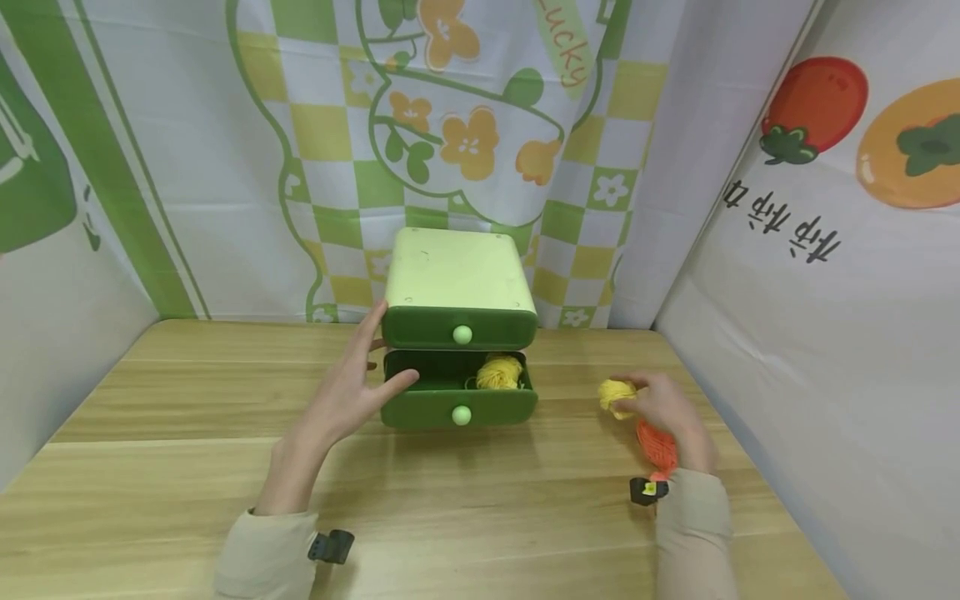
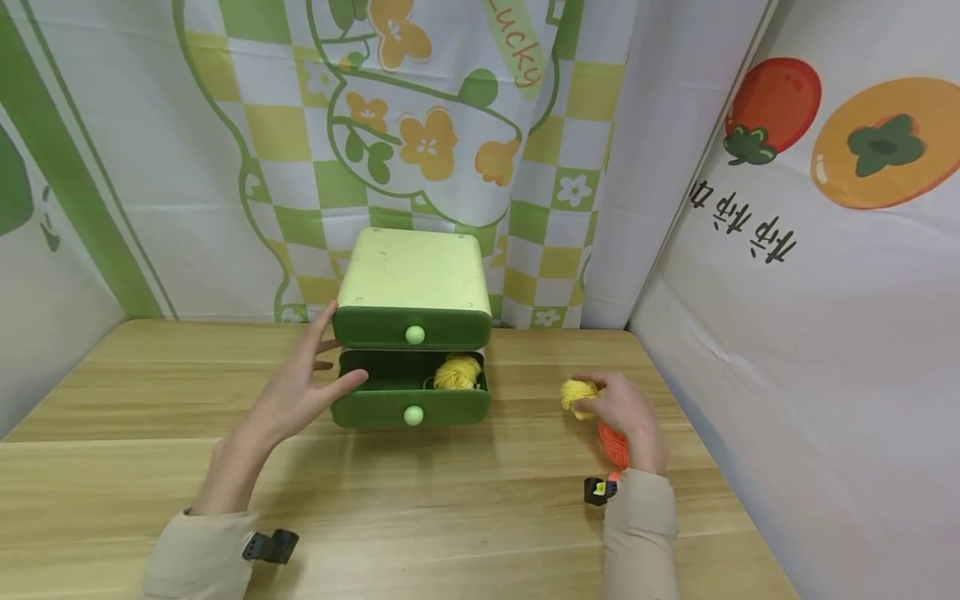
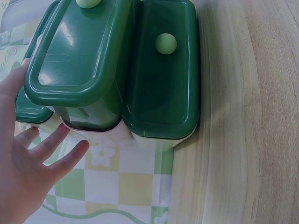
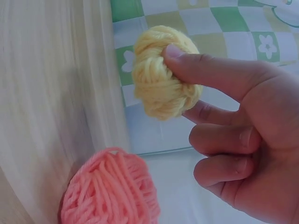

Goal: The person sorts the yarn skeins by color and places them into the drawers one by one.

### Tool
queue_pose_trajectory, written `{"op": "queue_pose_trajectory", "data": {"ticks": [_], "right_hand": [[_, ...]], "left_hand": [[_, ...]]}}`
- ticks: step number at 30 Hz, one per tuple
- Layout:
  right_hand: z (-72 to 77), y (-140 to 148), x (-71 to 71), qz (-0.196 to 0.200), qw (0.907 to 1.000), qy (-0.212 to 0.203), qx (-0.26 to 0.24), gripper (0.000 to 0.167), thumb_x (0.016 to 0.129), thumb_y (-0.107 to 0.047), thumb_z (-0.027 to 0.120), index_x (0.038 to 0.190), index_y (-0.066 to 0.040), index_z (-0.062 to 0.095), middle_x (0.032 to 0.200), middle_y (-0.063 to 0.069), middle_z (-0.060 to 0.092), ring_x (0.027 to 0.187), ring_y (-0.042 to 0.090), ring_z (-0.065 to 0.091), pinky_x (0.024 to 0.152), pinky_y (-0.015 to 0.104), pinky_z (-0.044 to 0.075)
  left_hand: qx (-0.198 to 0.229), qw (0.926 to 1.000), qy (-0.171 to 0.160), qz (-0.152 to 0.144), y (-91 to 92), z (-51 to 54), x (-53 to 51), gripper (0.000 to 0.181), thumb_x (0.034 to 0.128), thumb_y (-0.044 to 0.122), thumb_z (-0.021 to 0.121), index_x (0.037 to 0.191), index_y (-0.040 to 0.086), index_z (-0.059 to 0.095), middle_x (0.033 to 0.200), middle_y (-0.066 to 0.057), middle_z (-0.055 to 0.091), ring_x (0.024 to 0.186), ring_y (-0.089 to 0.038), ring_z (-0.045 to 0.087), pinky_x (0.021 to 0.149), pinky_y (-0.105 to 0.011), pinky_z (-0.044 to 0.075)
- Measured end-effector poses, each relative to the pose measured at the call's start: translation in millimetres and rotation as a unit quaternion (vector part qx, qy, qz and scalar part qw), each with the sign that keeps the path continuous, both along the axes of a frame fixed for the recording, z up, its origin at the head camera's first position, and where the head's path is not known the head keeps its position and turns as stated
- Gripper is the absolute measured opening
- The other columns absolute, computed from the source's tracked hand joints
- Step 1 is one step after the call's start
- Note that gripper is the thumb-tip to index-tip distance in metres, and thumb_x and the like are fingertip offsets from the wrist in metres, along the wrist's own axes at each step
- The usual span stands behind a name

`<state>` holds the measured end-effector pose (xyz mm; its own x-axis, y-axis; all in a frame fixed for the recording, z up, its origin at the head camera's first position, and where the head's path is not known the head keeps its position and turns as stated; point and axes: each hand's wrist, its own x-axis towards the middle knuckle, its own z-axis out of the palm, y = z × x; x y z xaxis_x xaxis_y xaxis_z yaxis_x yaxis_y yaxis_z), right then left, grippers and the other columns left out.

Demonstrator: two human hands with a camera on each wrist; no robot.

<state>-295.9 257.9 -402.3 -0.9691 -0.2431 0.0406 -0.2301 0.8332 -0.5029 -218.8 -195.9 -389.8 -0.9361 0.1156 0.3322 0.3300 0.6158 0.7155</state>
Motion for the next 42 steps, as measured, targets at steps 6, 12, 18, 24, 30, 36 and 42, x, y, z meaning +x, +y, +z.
{"op": "queue_pose_trajectory", "data": {"ticks": [6, 12, 18, 24, 30, 36, 42], "right_hand": [[5.5, -4.7, -0.2, -0.003, 1.0, 0.008, 0.002, 0.052, 0.088, -0.027, 0.074, 0.136, -0.013, 0.062, 0.138, 0.021, 0.059, 0.127, 0.044, 0.052, 0.101, 0.063, 0.043], [11.9, -12.3, 1.5, -0.005, 0.9999, 0.015, 0.006, 0.051, 0.089, -0.031, 0.073, 0.137, -0.015, 0.062, 0.141, 0.018, 0.057, 0.129, 0.042, 0.051, 0.102, 0.063, 0.042], [18.6, -18.5, 5.2, -0.014, 0.9996, 0.019, -0.014, 0.052, 0.09, -0.036, 0.073, 0.137, -0.018, 0.062, 0.142, 0.016, 0.057, 0.13, 0.04, 0.051, 0.101, 0.062, 0.044], [26.1, -25.0, 9.4, -0.007, 0.9992, 0.039, -0.009, 0.054, 0.09, -0.04, 0.072, 0.138, -0.018, 0.061, 0.141, 0.014, 0.058, 0.129, 0.039, 0.053, 0.098, 0.058, 0.047], [33.4, -34.1, 13.9, 0.001, 0.998, 0.063, -0.006, 0.051, 0.09, -0.041, 0.072, 0.135, -0.019, 0.064, 0.139, 0.012, 0.06, 0.125, 0.037, 0.057, 0.095, 0.057, 0.05], [39.4, -44.1, 18.2, 0.002, 0.9962, 0.087, -0.001, 0.05, 0.089, -0.042, 0.073, 0.133, -0.02, 0.065, 0.137, 0.01, 0.063, 0.12, 0.036, 0.06, 0.091, 0.055, 0.052], [46.5, -53.7, 22.1, 0.004, 0.9946, 0.103, 0.008, 0.049, 0.089, -0.044, 0.073, 0.133, -0.024, 0.065, 0.135, 0.009, 0.064, 0.108, 0.029, 0.063, 0.083, 0.048, 0.052]], "left_hand": [[0.004, 1.0, 0.002, -0.001, -0.4, -0.4, -1.1, 0.097, 0.0907, 0.056, 0.065, 0.156, 0.046, -0.006, 0.168, 0.005, 0.003, 0.137, -0.036, 0.046, 0.102, -0.062, 0.046], [0.005, 1.0, 0.002, -0.005, -0.5, -1.4, -2.1, 0.097, 0.0912, 0.056, 0.064, 0.157, 0.044, -0.006, 0.168, 0.004, 0.003, 0.138, -0.035, 0.045, 0.105, -0.058, 0.046], [0.006, 1.0, 0.001, -0.003, -0.1, 0.1, -1.1, 0.097, 0.0908, 0.055, 0.066, 0.156, 0.046, -0.006, 0.168, 0.005, 0.004, 0.137, -0.035, 0.046, 0.103, -0.059, 0.046], [0.007, 1.0, 0.004, -0.003, 0.5, -0.1, -0.9, 0.098, 0.0899, 0.057, 0.066, 0.156, 0.046, -0.005, 0.168, 0.005, 0.006, 0.136, -0.034, 0.047, 0.103, -0.06, 0.046], [0.01, 0.9999, 0.007, -0.005, 0.5, -1.7, -2.0, 0.098, 0.0901, 0.056, 0.066, 0.157, 0.046, -0.005, 0.168, 0.005, 0.005, 0.136, -0.034, 0.047, 0.104, -0.058, 0.046], [0.006, 1.0, 0.002, -0.003, -0.1, -1.6, -1.4, 0.098, 0.0902, 0.057, 0.065, 0.156, 0.046, -0.006, 0.168, 0.005, 0.004, 0.136, -0.036, 0.047, 0.102, -0.062, 0.046], [0.003, 1.0, -0.004, -0.002, -0.2, -0.6, -0.9, 0.098, 0.0901, 0.057, 0.065, 0.156, 0.048, -0.007, 0.168, 0.005, 0.004, 0.135, -0.038, 0.048, 0.1, -0.066, 0.045]]}}
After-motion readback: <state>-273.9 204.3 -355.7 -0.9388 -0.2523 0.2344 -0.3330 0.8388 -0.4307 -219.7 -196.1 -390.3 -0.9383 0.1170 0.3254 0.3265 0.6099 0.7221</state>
